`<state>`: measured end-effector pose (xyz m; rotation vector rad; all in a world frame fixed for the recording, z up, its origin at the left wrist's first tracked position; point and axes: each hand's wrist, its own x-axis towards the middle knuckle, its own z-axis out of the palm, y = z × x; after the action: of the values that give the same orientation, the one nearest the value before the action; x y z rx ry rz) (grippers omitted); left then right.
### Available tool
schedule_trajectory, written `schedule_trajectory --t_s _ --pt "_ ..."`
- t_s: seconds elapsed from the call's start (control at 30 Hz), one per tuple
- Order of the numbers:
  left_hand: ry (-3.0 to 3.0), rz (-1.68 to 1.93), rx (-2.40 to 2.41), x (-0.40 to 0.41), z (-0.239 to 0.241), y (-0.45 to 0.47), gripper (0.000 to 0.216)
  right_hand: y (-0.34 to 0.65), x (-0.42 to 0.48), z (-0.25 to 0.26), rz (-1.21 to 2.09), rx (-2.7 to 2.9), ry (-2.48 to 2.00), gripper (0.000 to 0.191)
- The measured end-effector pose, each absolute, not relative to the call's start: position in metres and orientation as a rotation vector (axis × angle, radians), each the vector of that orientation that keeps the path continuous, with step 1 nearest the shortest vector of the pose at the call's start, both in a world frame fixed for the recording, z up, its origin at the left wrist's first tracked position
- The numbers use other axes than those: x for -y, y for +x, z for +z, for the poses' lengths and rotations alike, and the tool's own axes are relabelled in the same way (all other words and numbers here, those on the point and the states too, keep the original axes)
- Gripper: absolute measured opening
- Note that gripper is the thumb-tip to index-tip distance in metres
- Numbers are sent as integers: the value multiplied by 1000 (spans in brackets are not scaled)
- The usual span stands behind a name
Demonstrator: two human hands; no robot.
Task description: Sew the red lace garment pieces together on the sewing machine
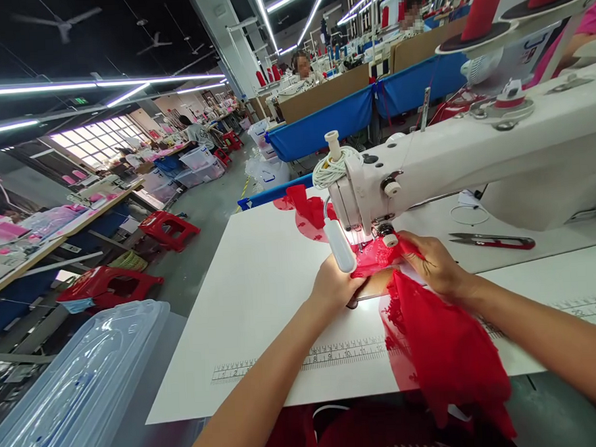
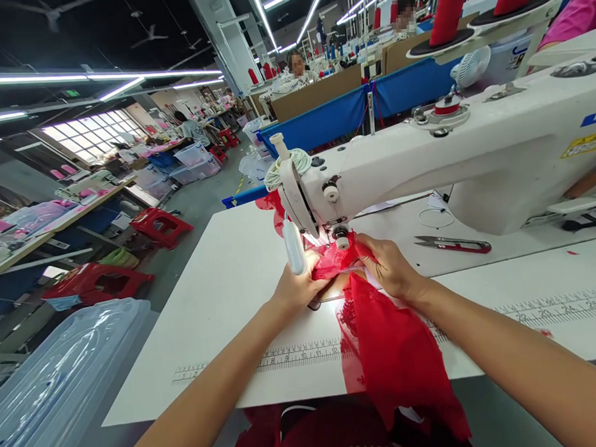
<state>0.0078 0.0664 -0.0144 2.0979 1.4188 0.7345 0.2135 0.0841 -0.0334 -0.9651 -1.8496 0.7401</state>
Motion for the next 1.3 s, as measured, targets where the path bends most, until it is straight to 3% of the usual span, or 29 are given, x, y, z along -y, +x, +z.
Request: schedule_trajectory --t_s 0.23,0.47,0.53,0.8,1.3 --pt "2516 681 -1424 -62 -24 1 24 224 -89 -29 713 2058 -836 33" --pt "2995 634 -1238 -60 -33 -2 23 235 -90 -16 695 2403 -693 17" --pt "3078 652 -1214 -60 -35 -1 27 235 -89 -15 642 2455 -678 23" --pt "3209 679 -1259 -51 -29 7 28 230 -87 -21 286 2521 -764 22" --pt "3276 448 -1304 -41 -30 3 31 225 -86 -23 143 2438 -748 23"
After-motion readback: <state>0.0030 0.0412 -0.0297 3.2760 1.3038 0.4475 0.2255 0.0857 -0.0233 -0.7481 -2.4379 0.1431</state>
